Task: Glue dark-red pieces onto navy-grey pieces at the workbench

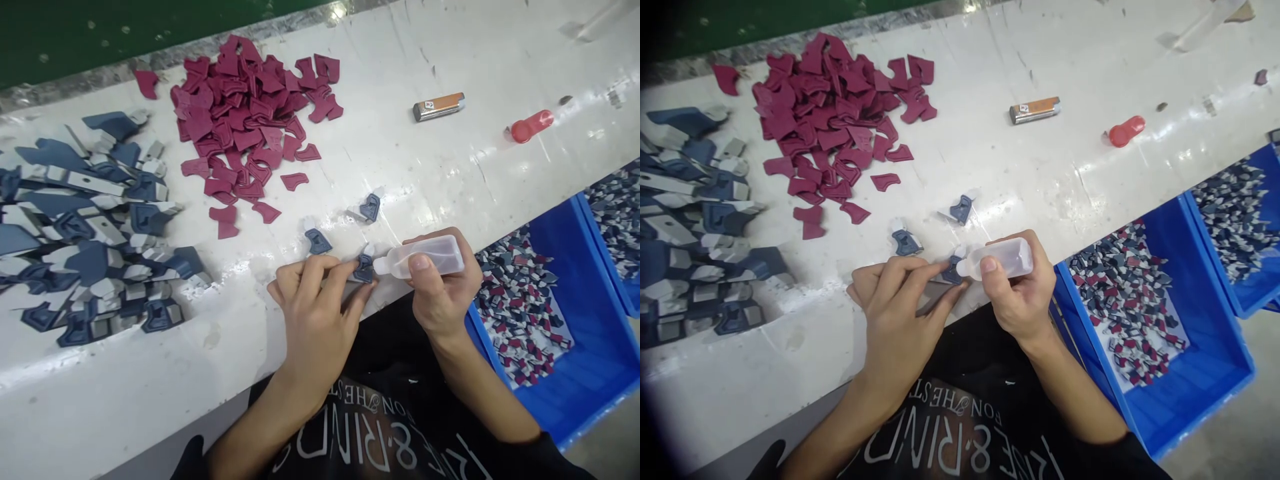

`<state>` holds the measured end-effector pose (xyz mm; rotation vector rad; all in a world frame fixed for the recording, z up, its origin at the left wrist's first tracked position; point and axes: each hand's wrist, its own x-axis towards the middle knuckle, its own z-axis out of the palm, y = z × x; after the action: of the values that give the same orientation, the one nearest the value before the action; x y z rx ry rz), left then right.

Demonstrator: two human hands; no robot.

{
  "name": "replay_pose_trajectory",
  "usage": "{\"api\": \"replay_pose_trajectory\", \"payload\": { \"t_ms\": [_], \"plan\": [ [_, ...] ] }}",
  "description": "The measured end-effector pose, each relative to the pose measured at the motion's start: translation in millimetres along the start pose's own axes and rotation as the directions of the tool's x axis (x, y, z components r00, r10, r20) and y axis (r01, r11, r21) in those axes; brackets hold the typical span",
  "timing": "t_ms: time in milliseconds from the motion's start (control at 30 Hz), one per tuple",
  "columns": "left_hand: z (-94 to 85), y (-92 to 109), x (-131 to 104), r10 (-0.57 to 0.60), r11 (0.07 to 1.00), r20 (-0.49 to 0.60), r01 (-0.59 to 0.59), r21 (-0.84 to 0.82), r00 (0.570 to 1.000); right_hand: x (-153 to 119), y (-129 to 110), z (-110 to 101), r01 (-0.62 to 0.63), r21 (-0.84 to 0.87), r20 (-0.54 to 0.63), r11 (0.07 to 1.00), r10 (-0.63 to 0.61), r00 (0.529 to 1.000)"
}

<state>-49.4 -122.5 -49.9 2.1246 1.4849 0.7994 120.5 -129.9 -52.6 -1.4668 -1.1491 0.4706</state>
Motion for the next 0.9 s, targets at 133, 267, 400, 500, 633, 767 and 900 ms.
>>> {"api": "replay_pose_trajectory", "payload": {
  "t_ms": [133, 267, 400, 500, 633, 767, 900],
  "plan": [
    [-0.8, 0.1, 0.5, -0.002, 1.0, 0.0, 0.002, 0.0, 1.0, -1.6, -1.2, -2.3, 0.02, -0.028, 0.027, 0.999, -0.019, 0.999],
    [-1.3, 0.5, 1.0, -0.001, 1.0, 0.005, 0.001, 0.002, 1.0, -2.3, -4.4, -8.6, 0.055, -0.085, 0.038, 0.995, -0.052, 0.998],
    [-1.2, 1.2, 1.6, -0.002, 1.0, -0.008, 0.002, 0.022, 1.0, -1.2, -8.1, -16.9, 0.082, -0.126, 0.046, 0.989, -0.077, 0.996],
    [-1.7, 1.6, 1.8, 0.005, 0.999, -0.005, -0.004, 0.036, 1.0, -0.1, -10.1, -20.9, 0.088, -0.126, 0.047, 0.988, -0.082, 0.995],
    [-1.9, 2.0, 2.0, -0.006, 1.0, -0.005, 0.006, 0.026, 1.0, 2.0, -10.8, -19.9, 0.091, -0.154, 0.015, 0.984, -0.09, 0.996],
    [-1.8, 1.9, 2.2, -0.007, 1.0, 0.006, 0.007, 0.016, 1.0, 6.1, -10.1, -14.8, 0.087, -0.177, -0.023, 0.98, -0.093, 0.995],
    [-2.5, 1.6, 2.5, 0.0, 1.0, 0.007, 0.0, 0.013, 1.0, 10.9, -6.9, -9.1, 0.073, -0.212, -0.056, 0.974, -0.087, 0.995]
  ]
}}
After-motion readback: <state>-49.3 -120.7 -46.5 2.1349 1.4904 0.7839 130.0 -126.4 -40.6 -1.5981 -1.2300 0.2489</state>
